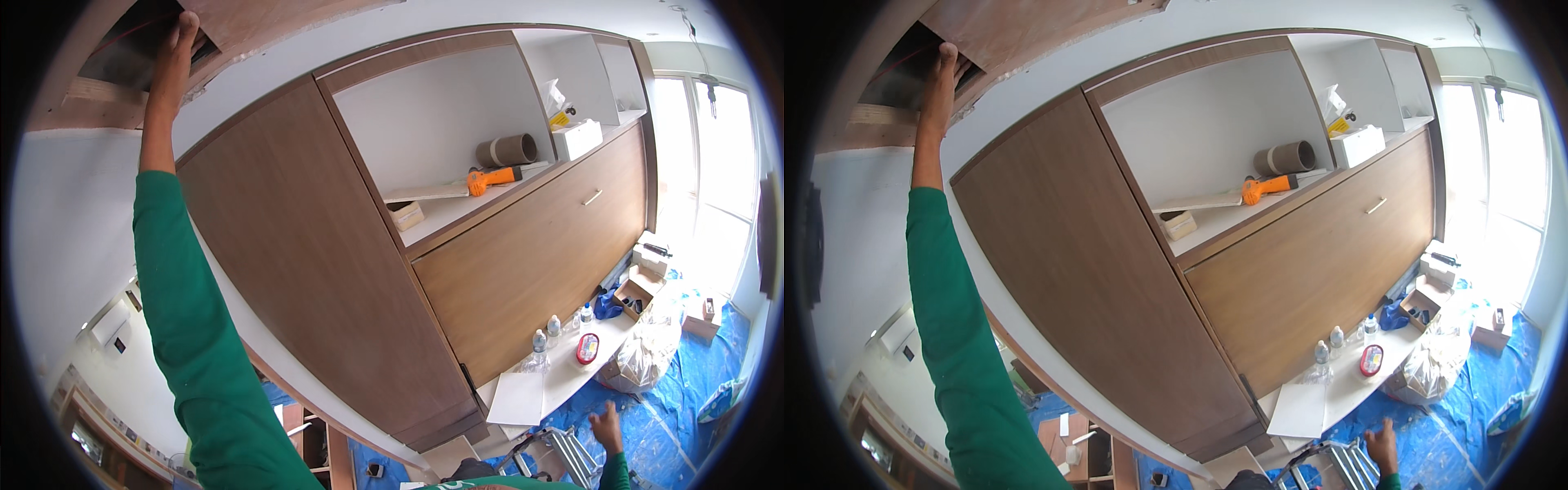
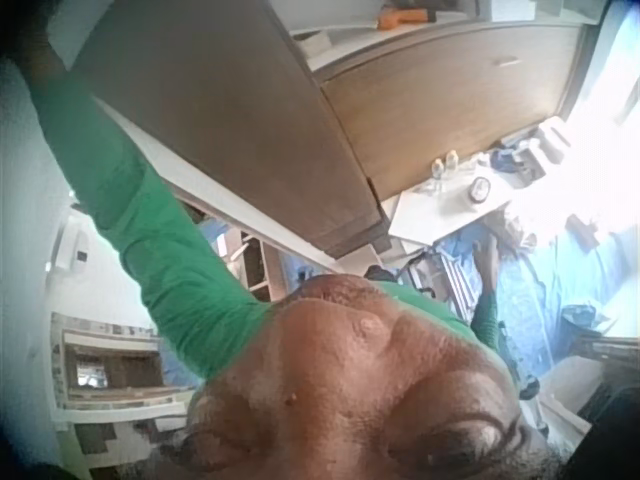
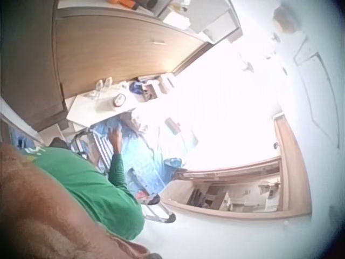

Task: The person assembles a small wooden frame by joining pieces with a power drill and a hand saw. They then lift the frame and place it into a larger cabinet structure.

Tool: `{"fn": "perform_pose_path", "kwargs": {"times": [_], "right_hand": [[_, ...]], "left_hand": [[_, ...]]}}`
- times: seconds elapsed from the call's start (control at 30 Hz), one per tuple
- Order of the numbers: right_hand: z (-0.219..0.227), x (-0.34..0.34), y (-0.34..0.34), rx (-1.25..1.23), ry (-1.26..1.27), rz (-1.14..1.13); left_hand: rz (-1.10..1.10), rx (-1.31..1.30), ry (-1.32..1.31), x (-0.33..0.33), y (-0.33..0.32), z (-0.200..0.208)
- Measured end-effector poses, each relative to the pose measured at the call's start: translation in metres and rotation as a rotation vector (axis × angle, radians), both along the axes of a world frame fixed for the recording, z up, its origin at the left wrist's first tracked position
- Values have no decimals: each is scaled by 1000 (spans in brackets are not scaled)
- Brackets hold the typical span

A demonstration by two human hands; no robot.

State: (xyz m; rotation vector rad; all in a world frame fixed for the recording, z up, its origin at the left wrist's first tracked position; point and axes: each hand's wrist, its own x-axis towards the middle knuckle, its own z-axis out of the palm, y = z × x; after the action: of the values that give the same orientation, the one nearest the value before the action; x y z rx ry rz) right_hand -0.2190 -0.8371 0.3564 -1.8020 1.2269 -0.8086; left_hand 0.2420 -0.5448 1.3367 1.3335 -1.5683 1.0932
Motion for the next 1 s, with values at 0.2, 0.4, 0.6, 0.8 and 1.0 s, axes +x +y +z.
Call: {"fn": "perform_pose_path", "kwargs": {"times": [0.2,0.4,0.6,0.8,1.0], "right_hand": [[-128,-45,52,418,102,-31],[-150,-30,75,321,349,-6],[-111,14,70,318,335,51],[-151,63,46,478,363,67],[-185,112,46,388,172,77]], "left_hand": [[-67,-93,2,5,-5,-1],[-226,-101,-20,-1,-20,-9],[51,-40,-128,19,-4,12],[226,76,-129,19,-1,11],[291,65,-183,15,-5,11]]}}
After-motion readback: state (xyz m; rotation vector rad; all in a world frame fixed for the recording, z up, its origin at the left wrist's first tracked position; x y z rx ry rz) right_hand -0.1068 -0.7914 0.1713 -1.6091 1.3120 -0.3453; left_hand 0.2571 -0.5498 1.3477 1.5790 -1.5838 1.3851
